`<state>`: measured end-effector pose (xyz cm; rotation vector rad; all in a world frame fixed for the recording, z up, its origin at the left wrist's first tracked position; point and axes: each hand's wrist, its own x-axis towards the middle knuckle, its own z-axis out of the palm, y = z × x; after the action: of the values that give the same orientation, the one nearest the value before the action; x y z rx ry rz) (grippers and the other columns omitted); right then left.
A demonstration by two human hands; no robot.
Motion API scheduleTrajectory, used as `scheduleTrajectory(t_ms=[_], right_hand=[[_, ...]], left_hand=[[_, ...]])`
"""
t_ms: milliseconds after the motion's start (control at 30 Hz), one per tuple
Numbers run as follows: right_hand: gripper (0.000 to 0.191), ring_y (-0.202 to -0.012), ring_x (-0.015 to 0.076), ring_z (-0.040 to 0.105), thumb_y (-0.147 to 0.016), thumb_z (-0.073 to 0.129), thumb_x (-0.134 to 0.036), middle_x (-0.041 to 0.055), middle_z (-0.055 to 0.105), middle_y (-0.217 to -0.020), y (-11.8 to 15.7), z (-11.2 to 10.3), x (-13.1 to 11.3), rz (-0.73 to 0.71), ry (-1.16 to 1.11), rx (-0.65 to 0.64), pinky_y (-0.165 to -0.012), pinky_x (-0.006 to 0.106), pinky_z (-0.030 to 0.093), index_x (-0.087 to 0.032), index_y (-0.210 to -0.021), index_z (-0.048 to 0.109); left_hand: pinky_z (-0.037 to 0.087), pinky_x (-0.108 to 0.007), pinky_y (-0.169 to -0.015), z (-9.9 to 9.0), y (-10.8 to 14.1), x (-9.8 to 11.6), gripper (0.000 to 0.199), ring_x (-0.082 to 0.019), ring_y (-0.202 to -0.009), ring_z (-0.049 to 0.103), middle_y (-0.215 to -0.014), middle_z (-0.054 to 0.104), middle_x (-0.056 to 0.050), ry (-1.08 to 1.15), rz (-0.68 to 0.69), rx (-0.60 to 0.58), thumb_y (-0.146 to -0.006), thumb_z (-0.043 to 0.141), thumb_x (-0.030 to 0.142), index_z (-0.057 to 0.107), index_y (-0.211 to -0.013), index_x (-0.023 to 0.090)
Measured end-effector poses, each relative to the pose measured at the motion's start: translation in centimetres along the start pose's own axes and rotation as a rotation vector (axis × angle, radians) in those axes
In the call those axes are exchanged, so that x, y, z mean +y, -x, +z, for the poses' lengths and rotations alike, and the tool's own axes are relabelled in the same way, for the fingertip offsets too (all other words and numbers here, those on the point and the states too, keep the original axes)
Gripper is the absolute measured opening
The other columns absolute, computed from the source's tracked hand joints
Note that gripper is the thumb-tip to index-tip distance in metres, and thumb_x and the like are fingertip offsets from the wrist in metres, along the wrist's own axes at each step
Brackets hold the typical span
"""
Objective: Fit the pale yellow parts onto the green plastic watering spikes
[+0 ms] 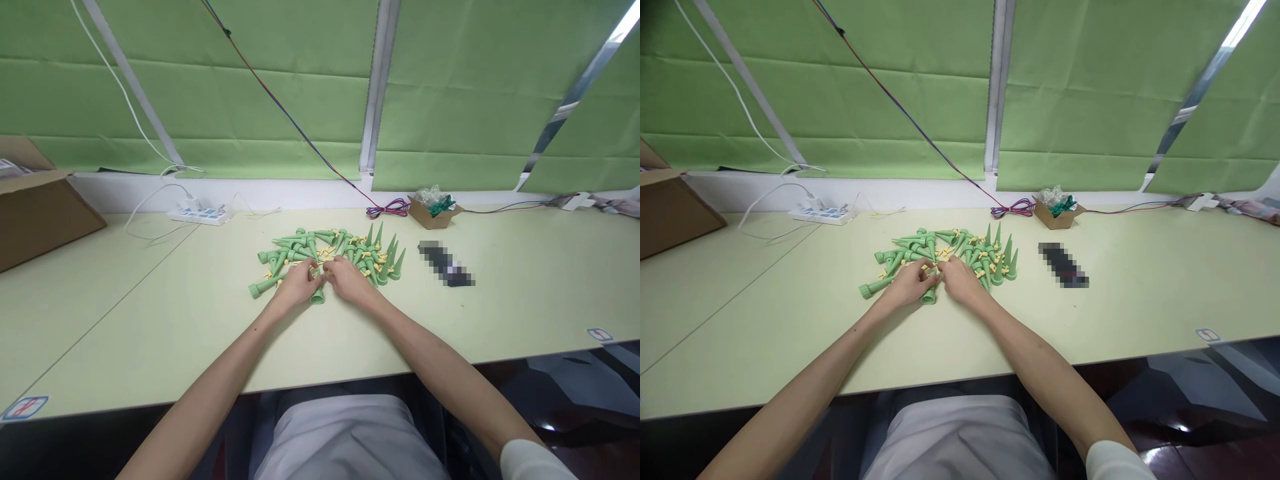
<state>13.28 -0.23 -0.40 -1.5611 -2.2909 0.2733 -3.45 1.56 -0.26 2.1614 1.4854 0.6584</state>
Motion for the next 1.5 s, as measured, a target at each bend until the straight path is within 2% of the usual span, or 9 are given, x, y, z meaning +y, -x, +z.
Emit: scheduleTrajectory(t_ms=[200,300,400,533,633,767,933,1200,1500], right_hand=[[0.020,-0.093,0.0200,0.058,-0.092,0.048,-0.011,0.0096,0.061,-0.098,-0.2,-0.3,0.3,-0.006,-0.064,0.036,-0.082,0.029,0.041,-0.016,-0.095,0.067],[0.016,-0.088,0.0184,0.058,-0.090,0.052,-0.011,0.0075,0.064,-0.091,-0.4,-0.5,0.3,-0.039,-0.187,0.157,-0.083,0.030,0.043,-0.015,-0.088,0.067],[0.010,-0.075,0.0160,0.061,-0.089,0.056,-0.016,0.0030,0.066,-0.078,-0.8,-0.5,0.4,-0.017,-0.465,0.277,-0.077,0.029,0.047,-0.017,-0.083,0.064],[0.007,-0.062,0.0173,0.066,-0.083,0.062,-0.024,0.0007,0.065,-0.068,-1.3,-0.1,0.4,0.112,-0.964,0.306,-0.058,0.028,0.053,-0.019,-0.080,0.060],[0.015,-0.063,0.0192,0.069,-0.077,0.070,-0.030,0.0010,0.065,-0.067,-1.5,0.2,0.4,0.143,-1.114,0.340,-0.053,0.027,0.053,-0.020,-0.079,0.059],[0.017,-0.060,0.0170,0.066,-0.075,0.071,-0.032,0.0005,0.064,-0.065,-1.6,0.2,0.4,0.156,-1.127,0.361,-0.049,0.025,0.051,-0.020,-0.076,0.060],[0.017,-0.058,0.0159,0.063,-0.075,0.069,-0.033,0.0008,0.064,-0.064,-1.6,0.2,0.4,0.161,-1.094,0.369,-0.048,0.025,0.047,-0.020,-0.074,0.059],[0.013,-0.063,0.0149,0.061,-0.078,0.066,-0.031,0.0018,0.064,-0.069,-1.5,-0.1,0.5,0.144,-0.877,0.405,-0.057,0.026,0.048,-0.019,-0.076,0.060],[0.011,-0.056,0.0131,0.056,-0.080,0.064,-0.029,0.0008,0.064,-0.067,-1.5,-0.2,0.7,0.157,-0.850,0.302,-0.055,0.025,0.044,-0.018,-0.078,0.062]], left_hand=[[0.034,-0.029,-0.057,-0.6,0.2,0.4,0.026,-0.019,-0.056,0.052,-0.055,0.056,0.003,0.004,-0.013,0.043,-0.090,0.053,0.044,0.062,-0.098,0.021],[0.038,-0.030,-0.062,-0.9,0.0,0.4,0.026,-0.020,-0.062,0.057,-0.063,0.063,-0.001,0.027,-0.016,0.113,-0.089,0.053,0.043,0.065,-0.093,0.020],[0.044,-0.032,-0.068,-1.0,-0.2,0.2,0.024,-0.021,-0.069,0.060,-0.073,0.068,-0.004,0.095,-0.035,0.131,-0.085,0.055,0.039,0.069,-0.085,0.019],[0.048,-0.034,-0.073,-1.0,-0.4,0.2,0.024,-0.022,-0.074,0.063,-0.081,0.072,-0.006,0.233,-0.037,0.086,-0.077,0.063,0.038,0.073,-0.081,0.017],[0.048,-0.034,-0.069,-1.0,-0.3,0.6,0.025,-0.022,-0.072,0.063,-0.083,0.072,-0.007,0.334,-0.047,0.028,-0.072,0.068,0.039,0.074,-0.083,0.017],[0.046,-0.031,-0.063,-1.3,0.0,1.3,0.027,-0.018,-0.067,0.060,-0.083,0.072,-0.007,0.430,-0.031,-0.014,-0.073,0.070,0.043,0.074,-0.082,0.017],[0.046,-0.030,-0.063,-1.6,0.2,1.8,0.033,-0.016,-0.064,0.056,-0.075,0.069,-0.005,0.442,0.005,0.014,-0.079,0.065,0.049,0.072,-0.074,0.017],[0.046,-0.031,-0.062,-1.7,0.3,1.8,0.037,-0.017,-0.064,0.055,-0.071,0.068,-0.005,0.442,0.005,0.039,-0.078,0.065,0.052,0.072,-0.076,0.016],[0.045,-0.031,-0.063,-1.6,0.3,1.6,0.034,-0.017,-0.064,0.055,-0.073,0.069,-0.005,0.426,0.014,0.033,-0.079,0.064,0.048,0.074,-0.074,0.016]])
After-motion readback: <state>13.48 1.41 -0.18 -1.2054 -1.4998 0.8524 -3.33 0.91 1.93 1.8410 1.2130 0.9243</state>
